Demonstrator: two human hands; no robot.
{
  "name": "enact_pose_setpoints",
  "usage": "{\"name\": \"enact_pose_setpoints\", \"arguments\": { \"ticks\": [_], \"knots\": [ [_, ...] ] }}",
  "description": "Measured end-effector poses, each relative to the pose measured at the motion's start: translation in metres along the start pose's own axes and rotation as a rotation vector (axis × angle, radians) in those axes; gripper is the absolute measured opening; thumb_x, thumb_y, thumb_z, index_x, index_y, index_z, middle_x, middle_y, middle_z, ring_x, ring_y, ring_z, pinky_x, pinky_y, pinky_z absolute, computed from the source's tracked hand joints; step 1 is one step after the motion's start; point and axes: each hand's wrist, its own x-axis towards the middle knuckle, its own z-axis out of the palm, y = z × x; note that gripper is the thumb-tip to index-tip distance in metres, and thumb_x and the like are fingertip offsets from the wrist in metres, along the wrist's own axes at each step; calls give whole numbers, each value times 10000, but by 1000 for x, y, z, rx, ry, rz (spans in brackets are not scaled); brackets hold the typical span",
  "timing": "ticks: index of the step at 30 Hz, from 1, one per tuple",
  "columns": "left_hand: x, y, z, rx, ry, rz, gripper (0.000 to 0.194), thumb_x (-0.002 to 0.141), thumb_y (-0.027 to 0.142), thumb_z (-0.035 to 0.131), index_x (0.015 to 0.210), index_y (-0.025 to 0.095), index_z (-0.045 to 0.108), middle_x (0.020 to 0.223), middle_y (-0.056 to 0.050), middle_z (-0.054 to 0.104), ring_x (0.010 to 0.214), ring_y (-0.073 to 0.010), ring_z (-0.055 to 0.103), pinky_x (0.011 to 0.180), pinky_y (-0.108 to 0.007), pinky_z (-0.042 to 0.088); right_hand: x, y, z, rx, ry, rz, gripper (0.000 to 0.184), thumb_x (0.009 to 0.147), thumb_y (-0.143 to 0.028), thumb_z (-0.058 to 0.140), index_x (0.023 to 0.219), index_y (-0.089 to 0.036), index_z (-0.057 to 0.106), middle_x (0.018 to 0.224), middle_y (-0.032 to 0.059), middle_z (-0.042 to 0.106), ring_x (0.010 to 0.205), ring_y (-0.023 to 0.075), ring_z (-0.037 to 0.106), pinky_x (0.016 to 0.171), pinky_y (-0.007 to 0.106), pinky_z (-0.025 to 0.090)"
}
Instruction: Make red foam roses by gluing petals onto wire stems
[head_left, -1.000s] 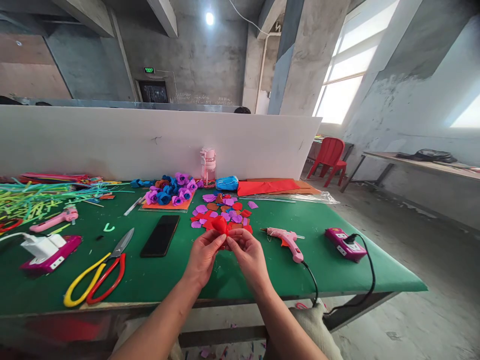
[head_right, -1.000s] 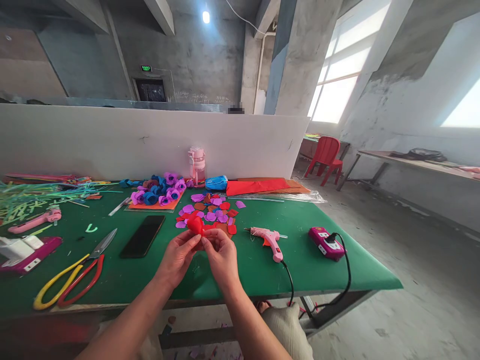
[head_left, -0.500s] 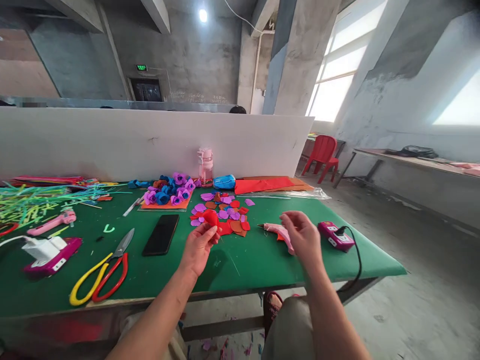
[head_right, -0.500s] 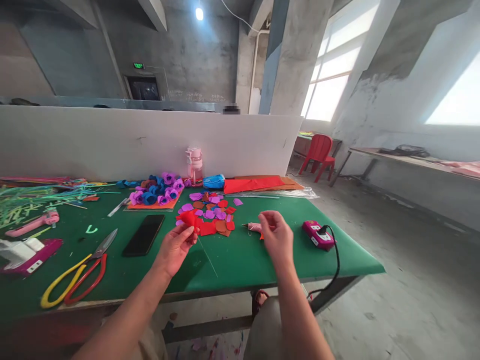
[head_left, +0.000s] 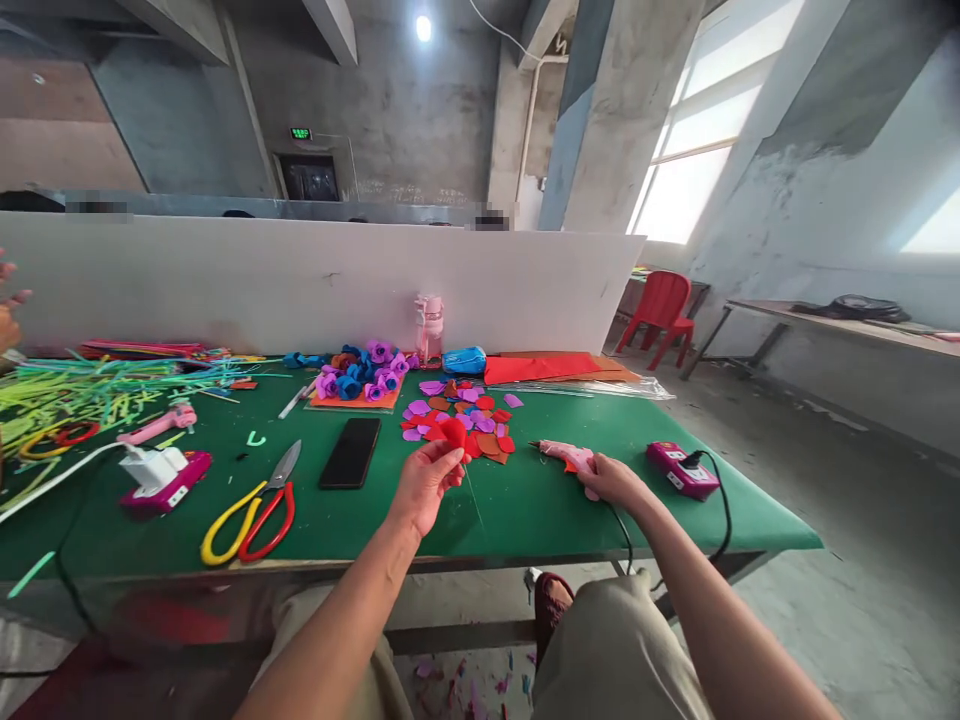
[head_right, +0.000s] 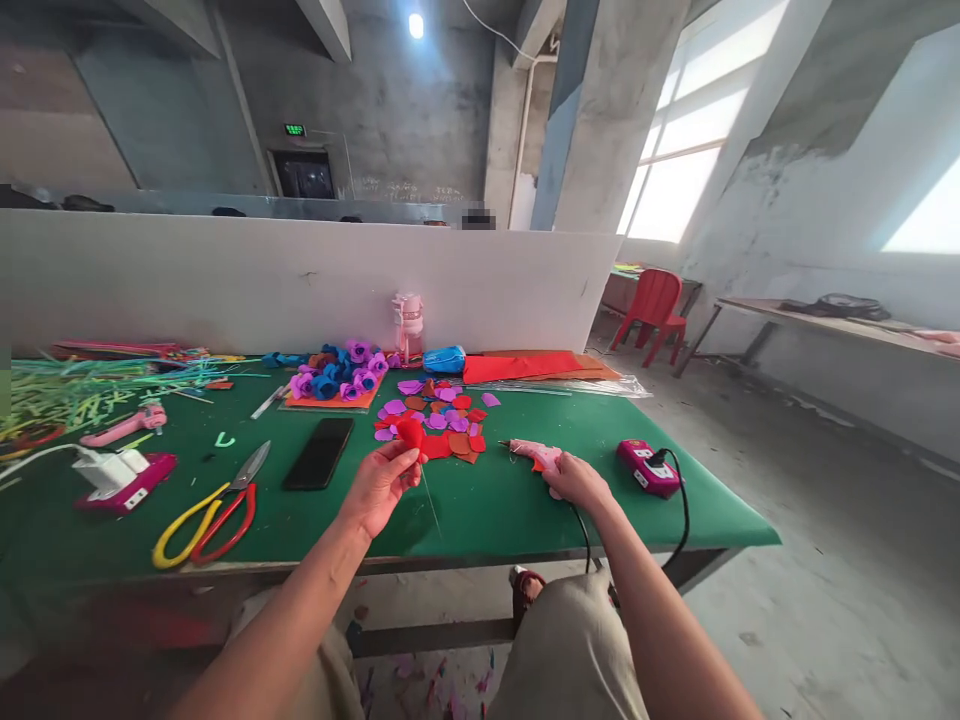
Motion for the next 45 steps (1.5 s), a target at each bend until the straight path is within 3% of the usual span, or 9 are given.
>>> {"name": "enact_pose_setpoints", "arguments": {
  "ticks": [4,8,10,13,15,17,23,29,45],
  "knots": [
    [5,-5,-10,14,12,-11,250,614,248,748,798,115,643,687,-30,646,526,-54,518,489,-177,401,-8,-2,-6,365,16,68,231,713,-339,559,546,-198,483,437,-29,497,415,106,441,417,228,312],
    [10,-3,-18,24,53,1,278,599,271,757,803,119,645,690,-21,641,497,-48,505,481,-184,415,-30,-24,-19,956,-27,137,216,675,-346,659,746,-182,536,657,3,617,537,119,564,522,254,487],
    [11,-1,-19,28,81,22,290,587,276,764,806,123,649,672,-11,632,491,-48,502,477,-184,417,-42,-43,-24,1177,-85,82,304,642,-337,715,849,-184,554,807,37,657,640,131,612,599,262,517],
    [12,1,-20,27,102,41,288,580,270,768,802,130,651,648,0,623,488,-49,500,477,-183,418,-58,-71,-24,1320,-195,-40,344,638,-348,745,890,-187,574,761,6,631,607,92,575,595,220,485],
    [12,1,-20,24,99,49,284,586,266,766,810,135,651,643,4,619,485,-51,499,476,-186,417,-68,-87,-21,1312,-290,-105,314,676,-403,713,839,-173,572,667,-15,583,537,71,509,545,206,441],
    [12,1,-20,28,93,62,279,595,265,760,818,137,652,648,4,619,485,-52,497,476,-189,415,-75,-100,-16,1238,-295,-165,336,736,-476,636,863,-175,557,621,-29,543,521,74,477,512,202,398],
    [7,3,-17,71,98,112,261,615,277,747,815,143,648,666,3,623,488,-51,491,492,-198,413,-88,-125,-11,783,4,-389,292,812,-478,503,821,-188,483,588,-43,490,520,102,445,506,221,362],
    [4,6,-14,81,101,119,264,611,288,744,814,147,652,661,7,617,483,-53,481,487,-205,409,-95,-133,-15,495,198,-463,238,851,-373,434,971,-179,499,606,-19,544,525,125,492,508,217,365],
    [3,7,-13,90,118,102,270,611,290,747,810,143,641,670,1,614,476,-56,483,491,-213,411,-99,-137,-7,336,262,-550,273,894,-307,402,1123,-184,489,728,26,608,621,158,553,555,225,397]
  ]
}}
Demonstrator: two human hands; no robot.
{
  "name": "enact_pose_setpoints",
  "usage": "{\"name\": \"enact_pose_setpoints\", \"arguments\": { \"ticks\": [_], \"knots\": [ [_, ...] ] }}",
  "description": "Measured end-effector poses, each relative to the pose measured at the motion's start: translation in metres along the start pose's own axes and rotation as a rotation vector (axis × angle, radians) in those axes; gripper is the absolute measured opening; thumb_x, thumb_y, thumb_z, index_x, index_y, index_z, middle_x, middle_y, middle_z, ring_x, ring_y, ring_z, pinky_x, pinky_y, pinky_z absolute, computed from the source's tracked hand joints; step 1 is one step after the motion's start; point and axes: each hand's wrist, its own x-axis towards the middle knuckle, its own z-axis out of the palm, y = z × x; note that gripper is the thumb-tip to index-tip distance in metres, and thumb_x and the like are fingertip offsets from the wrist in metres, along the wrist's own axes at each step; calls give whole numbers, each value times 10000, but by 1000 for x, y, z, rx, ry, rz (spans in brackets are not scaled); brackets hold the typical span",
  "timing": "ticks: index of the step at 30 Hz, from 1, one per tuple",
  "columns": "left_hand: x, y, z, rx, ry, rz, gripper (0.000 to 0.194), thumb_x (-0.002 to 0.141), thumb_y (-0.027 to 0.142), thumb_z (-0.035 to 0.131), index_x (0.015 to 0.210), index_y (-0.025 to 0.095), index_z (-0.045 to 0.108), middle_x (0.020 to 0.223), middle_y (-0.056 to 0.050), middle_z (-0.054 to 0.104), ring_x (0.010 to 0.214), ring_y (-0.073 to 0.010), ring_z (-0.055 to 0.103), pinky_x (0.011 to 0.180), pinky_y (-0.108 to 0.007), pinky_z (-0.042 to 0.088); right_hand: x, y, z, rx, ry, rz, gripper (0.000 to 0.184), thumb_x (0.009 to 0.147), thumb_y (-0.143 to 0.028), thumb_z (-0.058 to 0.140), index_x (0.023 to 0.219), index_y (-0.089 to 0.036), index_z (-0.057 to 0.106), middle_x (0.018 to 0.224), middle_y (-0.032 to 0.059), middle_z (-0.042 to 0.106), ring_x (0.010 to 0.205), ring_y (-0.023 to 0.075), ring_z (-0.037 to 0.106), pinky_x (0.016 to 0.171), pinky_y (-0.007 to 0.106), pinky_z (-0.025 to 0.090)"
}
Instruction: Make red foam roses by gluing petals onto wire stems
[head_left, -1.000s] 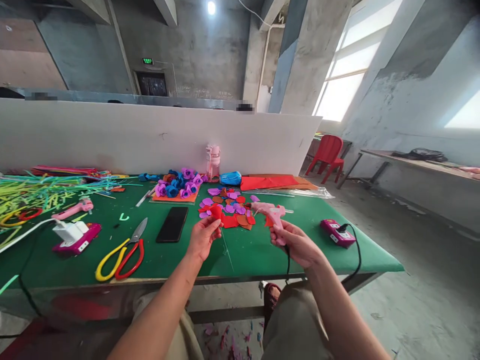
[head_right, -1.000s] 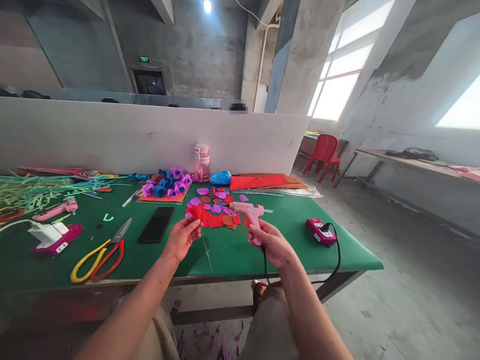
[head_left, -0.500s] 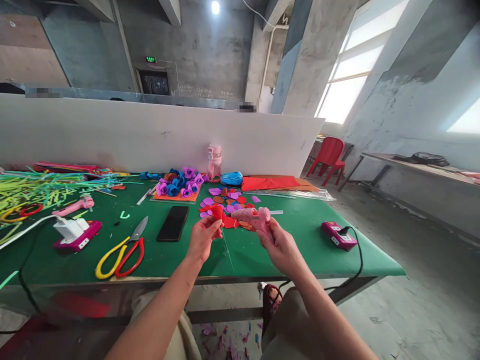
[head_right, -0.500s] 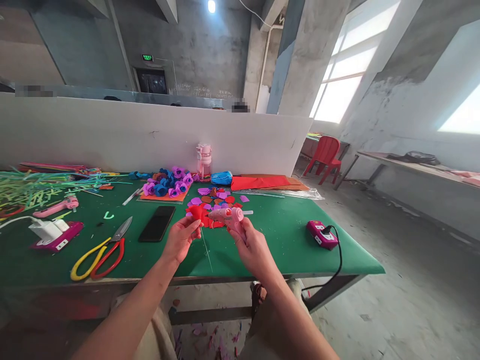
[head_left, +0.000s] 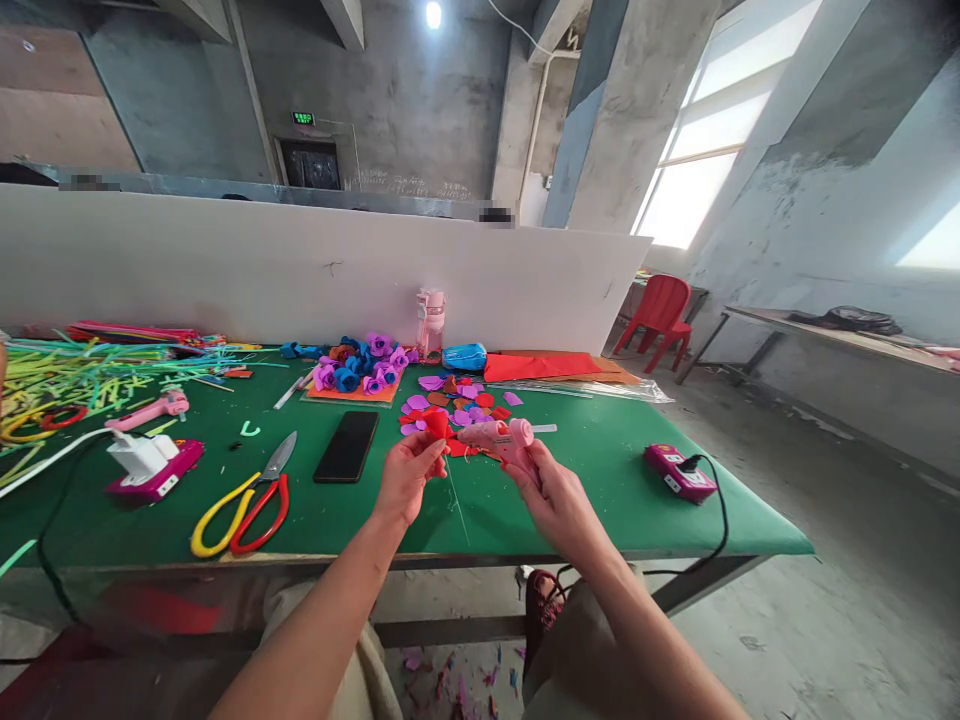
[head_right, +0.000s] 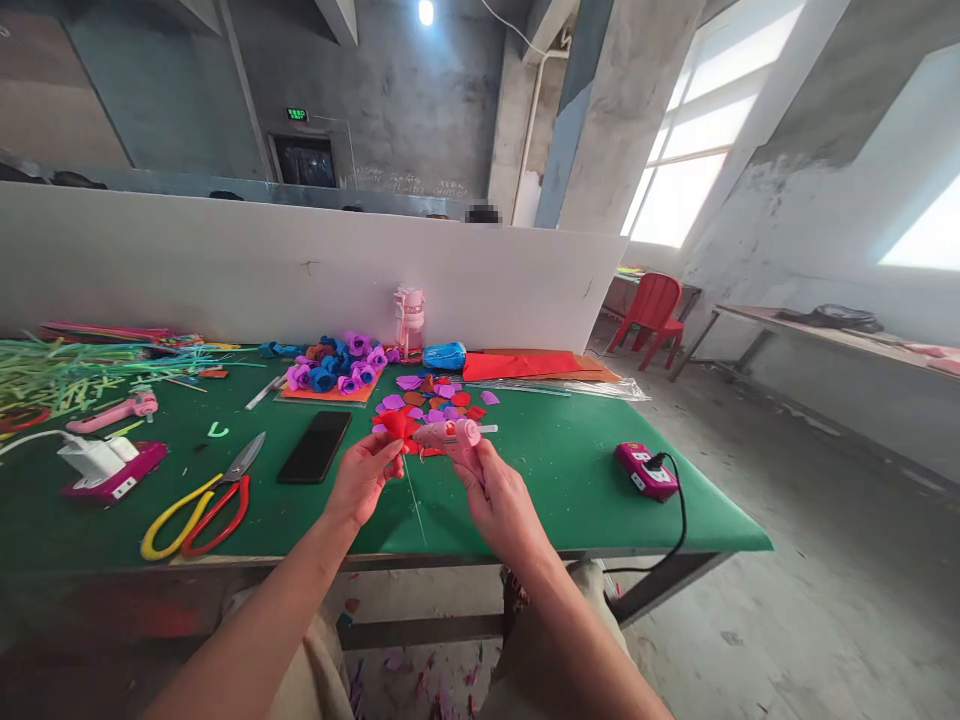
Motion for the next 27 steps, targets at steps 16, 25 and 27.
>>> {"name": "enact_pose_setpoints", "arguments": {
  "ticks": [16,25,27],
  "knots": [
    [0,1,1,2,6,-4,274,598,291,754,800,143,642,662,-3,614,484,-63,485,485,-214,405,2,3,2,-6,11,-30,248,889,-286,401,1102,-195,490,884,72,646,732,183,597,639,255,445],
    [-1,2,2,9,7,-7,285,594,298,756,802,142,642,661,-1,612,480,-59,480,484,-212,406,3,2,3,-27,21,-36,194,886,-273,400,1028,-188,502,854,67,637,731,184,595,636,251,435],
    [-1,2,2,8,11,-8,293,588,298,761,802,140,640,656,-1,608,481,-60,479,483,-211,409,3,2,3,-28,28,-39,209,886,-273,399,1052,-191,497,862,68,639,729,182,594,637,253,437]
  ]
}}
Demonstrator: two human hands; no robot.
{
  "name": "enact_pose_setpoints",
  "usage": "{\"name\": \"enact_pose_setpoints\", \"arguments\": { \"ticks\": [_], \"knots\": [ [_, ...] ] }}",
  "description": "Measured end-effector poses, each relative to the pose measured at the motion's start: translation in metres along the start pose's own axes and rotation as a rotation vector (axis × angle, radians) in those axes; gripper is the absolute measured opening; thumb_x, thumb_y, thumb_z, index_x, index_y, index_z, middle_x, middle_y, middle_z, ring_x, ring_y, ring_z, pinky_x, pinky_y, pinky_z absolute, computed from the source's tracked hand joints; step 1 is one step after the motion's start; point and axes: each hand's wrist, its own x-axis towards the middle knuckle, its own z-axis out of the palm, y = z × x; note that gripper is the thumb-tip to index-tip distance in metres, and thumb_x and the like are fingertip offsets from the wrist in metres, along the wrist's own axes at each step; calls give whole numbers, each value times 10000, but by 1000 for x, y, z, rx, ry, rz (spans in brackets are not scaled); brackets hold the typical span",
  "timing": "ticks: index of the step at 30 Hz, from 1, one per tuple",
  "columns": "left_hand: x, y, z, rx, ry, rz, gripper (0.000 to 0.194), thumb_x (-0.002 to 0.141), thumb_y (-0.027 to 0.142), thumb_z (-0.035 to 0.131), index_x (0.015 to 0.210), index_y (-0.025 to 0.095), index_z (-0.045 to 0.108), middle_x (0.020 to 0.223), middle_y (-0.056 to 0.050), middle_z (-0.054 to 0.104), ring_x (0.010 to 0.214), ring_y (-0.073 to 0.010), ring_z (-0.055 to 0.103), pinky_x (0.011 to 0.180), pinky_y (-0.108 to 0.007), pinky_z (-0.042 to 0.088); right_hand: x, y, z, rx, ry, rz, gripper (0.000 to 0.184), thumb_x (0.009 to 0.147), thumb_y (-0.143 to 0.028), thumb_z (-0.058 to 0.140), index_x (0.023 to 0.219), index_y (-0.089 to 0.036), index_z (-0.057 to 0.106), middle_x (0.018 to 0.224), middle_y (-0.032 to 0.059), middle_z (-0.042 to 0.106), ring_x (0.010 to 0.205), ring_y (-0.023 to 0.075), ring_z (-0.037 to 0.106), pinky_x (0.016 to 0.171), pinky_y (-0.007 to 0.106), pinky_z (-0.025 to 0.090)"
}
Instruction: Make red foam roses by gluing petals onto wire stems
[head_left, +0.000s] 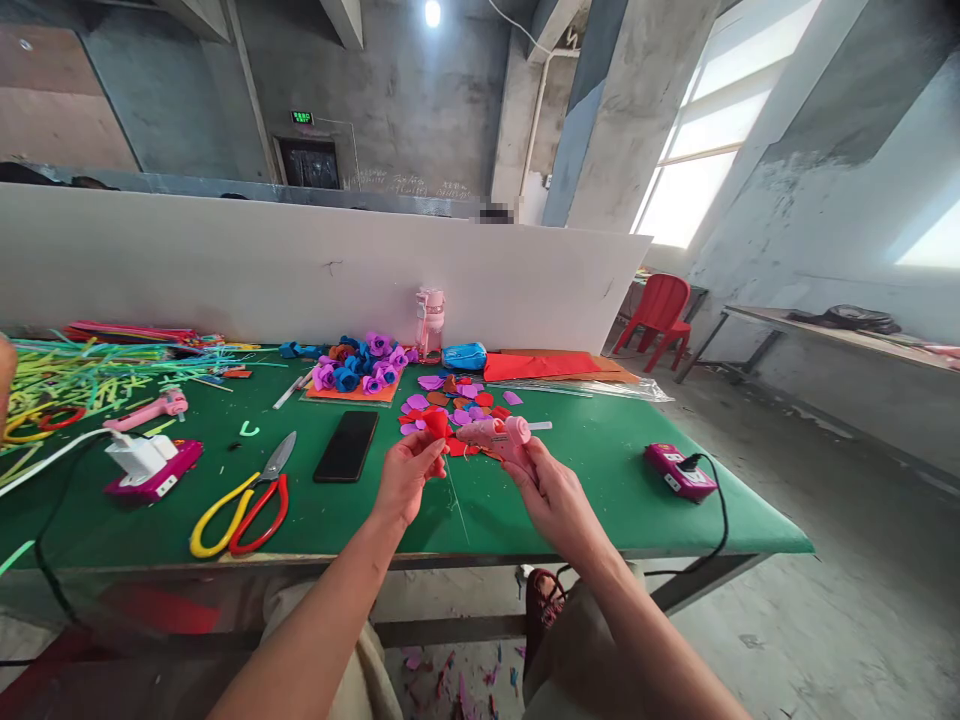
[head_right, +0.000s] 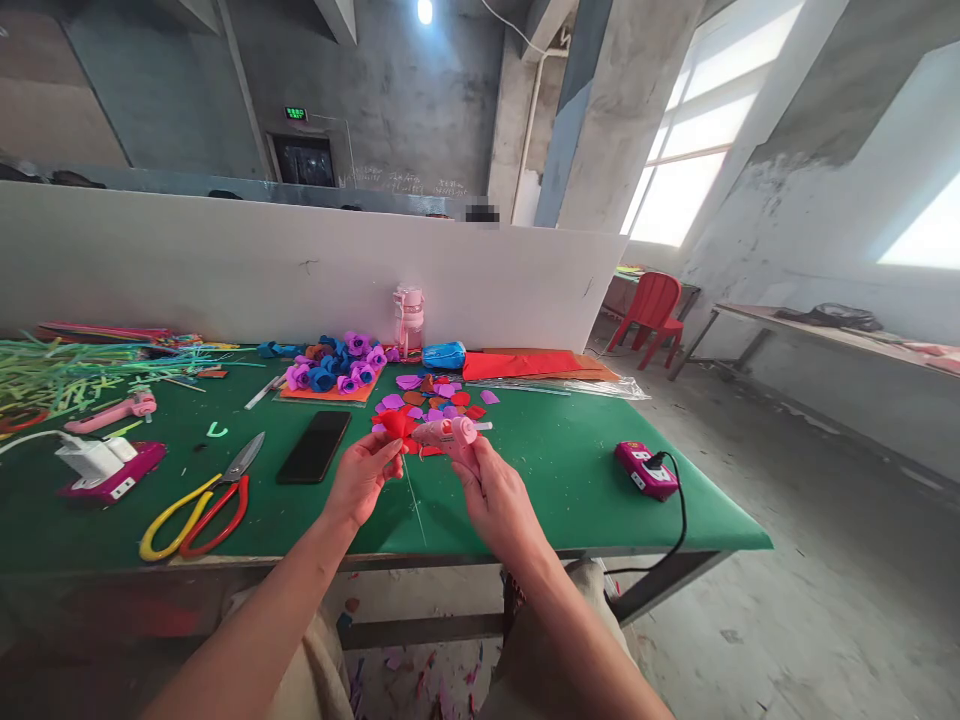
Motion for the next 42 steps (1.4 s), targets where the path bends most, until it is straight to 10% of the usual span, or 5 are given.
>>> {"name": "enact_pose_setpoints", "arguments": {
  "ticks": [17,25,33,42],
  "knots": [
    [4,-5,-5,-58,-41,-14,268,622,289,741,828,144,651,670,-1,609,504,-57,496,481,-199,416,-2,0,0,166,36,162,180,862,-365,426,921,-205,485,667,0,557,563,140,501,541,239,388],
    [7,-5,-10,-198,-59,-137,227,638,252,745,804,140,638,708,-15,629,541,-57,513,472,-176,427,9,71,-6,822,64,541,357,702,-421,637,952,-205,502,762,5,597,477,71,419,460,209,375],
    [6,-3,-9,-247,-104,-122,231,648,239,744,812,129,625,727,-18,629,541,-50,513,456,-165,415,14,166,-9,221,108,820,126,666,-300,558,611,-189,536,492,-15,454,532,150,475,501,258,354],
    [12,-6,-10,-223,-80,-94,227,656,232,738,816,120,622,731,-33,647,533,-49,511,457,-165,424,11,159,-3,250,120,781,152,683,-341,584,671,-204,518,523,-25,491,524,139,485,496,247,359]
  ]
}}
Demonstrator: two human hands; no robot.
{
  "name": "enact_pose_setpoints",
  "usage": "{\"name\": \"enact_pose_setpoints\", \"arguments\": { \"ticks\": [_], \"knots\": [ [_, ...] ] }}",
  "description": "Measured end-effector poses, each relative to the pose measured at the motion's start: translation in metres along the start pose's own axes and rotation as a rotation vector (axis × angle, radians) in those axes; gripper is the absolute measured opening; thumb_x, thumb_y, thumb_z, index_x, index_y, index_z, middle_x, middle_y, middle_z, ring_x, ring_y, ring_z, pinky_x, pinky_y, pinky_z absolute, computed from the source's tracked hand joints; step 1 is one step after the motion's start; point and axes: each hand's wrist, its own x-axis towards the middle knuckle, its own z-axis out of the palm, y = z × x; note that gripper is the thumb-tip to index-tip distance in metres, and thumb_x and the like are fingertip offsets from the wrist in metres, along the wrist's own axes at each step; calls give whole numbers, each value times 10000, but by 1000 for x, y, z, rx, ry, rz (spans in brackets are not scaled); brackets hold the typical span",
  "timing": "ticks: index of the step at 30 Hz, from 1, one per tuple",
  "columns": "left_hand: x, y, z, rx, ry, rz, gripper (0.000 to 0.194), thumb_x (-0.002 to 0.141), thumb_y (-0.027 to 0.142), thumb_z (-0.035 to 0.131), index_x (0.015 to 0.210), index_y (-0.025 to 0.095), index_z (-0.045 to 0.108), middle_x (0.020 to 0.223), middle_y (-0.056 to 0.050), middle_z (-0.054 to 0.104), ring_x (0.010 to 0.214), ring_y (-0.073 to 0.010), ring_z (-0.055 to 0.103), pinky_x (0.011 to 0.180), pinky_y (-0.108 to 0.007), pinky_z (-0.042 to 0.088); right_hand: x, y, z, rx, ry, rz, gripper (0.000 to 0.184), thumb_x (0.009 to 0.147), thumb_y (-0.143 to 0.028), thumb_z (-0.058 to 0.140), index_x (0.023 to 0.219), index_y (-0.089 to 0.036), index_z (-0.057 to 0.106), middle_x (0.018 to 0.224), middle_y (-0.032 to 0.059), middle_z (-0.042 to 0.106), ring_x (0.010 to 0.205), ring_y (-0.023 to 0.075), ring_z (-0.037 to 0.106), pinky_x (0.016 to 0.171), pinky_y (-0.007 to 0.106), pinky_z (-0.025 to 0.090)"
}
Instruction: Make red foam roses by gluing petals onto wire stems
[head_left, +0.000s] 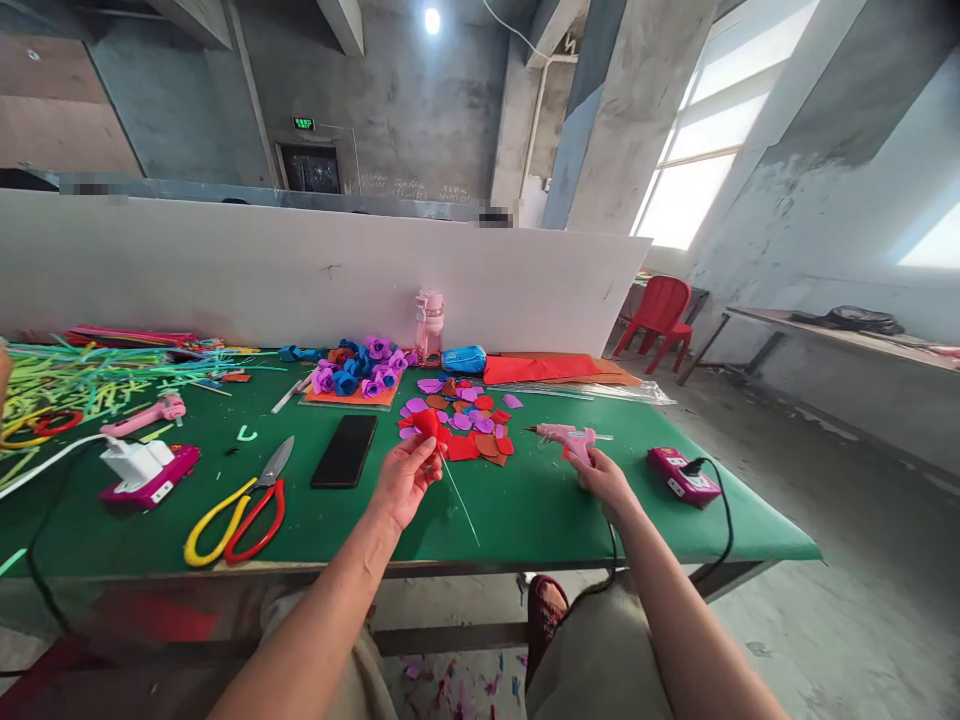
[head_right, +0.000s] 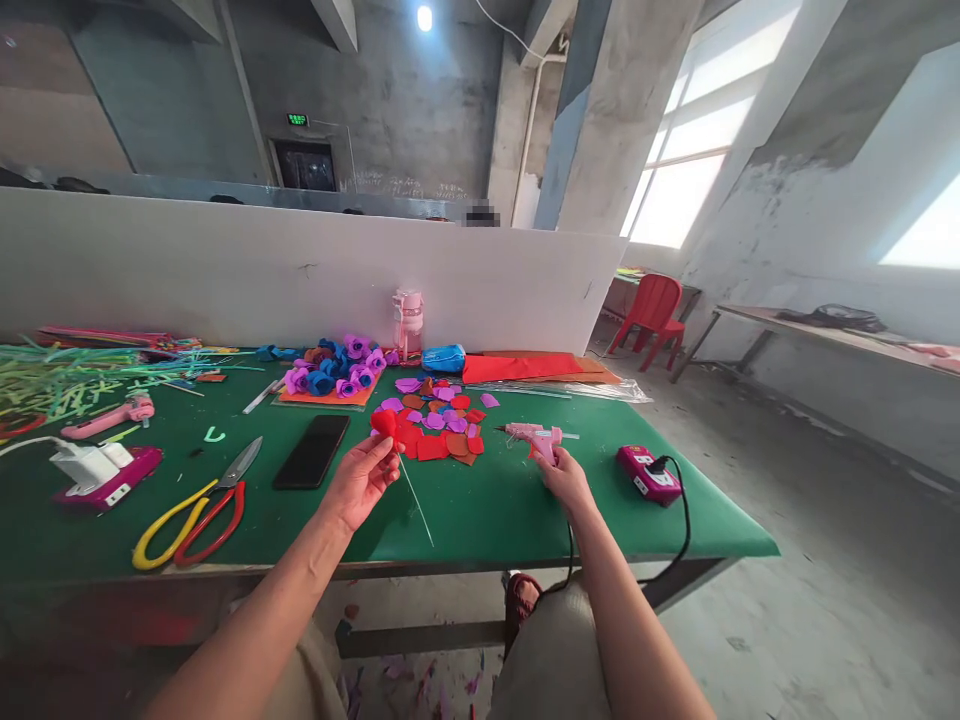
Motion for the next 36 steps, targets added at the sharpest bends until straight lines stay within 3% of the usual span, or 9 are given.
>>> {"name": "enact_pose_setpoints", "arguments": {
  "ticks": [4,8,15,23,36],
  "knots": [
    [1,-1,0,7,22,-3,242,641,224,747,821,117,626,718,-32,648,525,-49,509,455,-163,426,-37,-24,4,484,-171,43,374,643,-433,686,896,-202,537,696,1,605,495,95,488,449,221,376],
    [0,-2,0,25,49,7,254,617,223,761,803,106,635,715,-38,651,519,-47,513,460,-165,437,-71,-55,14,636,-311,-13,384,700,-505,651,877,-179,553,502,-47,498,426,66,381,406,198,316],
    [0,-3,-1,16,41,-7,268,606,208,767,826,117,641,712,-34,656,524,-51,523,463,-164,442,-102,-86,36,609,-374,-119,355,721,-491,629,872,-198,495,504,-83,454,422,57,371,387,176,302],
    [-1,-3,1,26,62,-5,263,603,215,765,823,127,650,688,-17,646,526,-55,528,472,-175,445,-112,-87,51,585,-420,-79,370,712,-520,602,838,-200,463,508,-87,437,398,54,354,378,189,292],
    [-3,-2,3,73,78,22,284,590,263,763,816,136,647,679,-10,640,522,-61,528,457,-182,432,-118,-90,53,614,-442,-94,380,705,-523,611,831,-201,453,475,-102,392,396,52,320,381,182,290]
  ]
}}
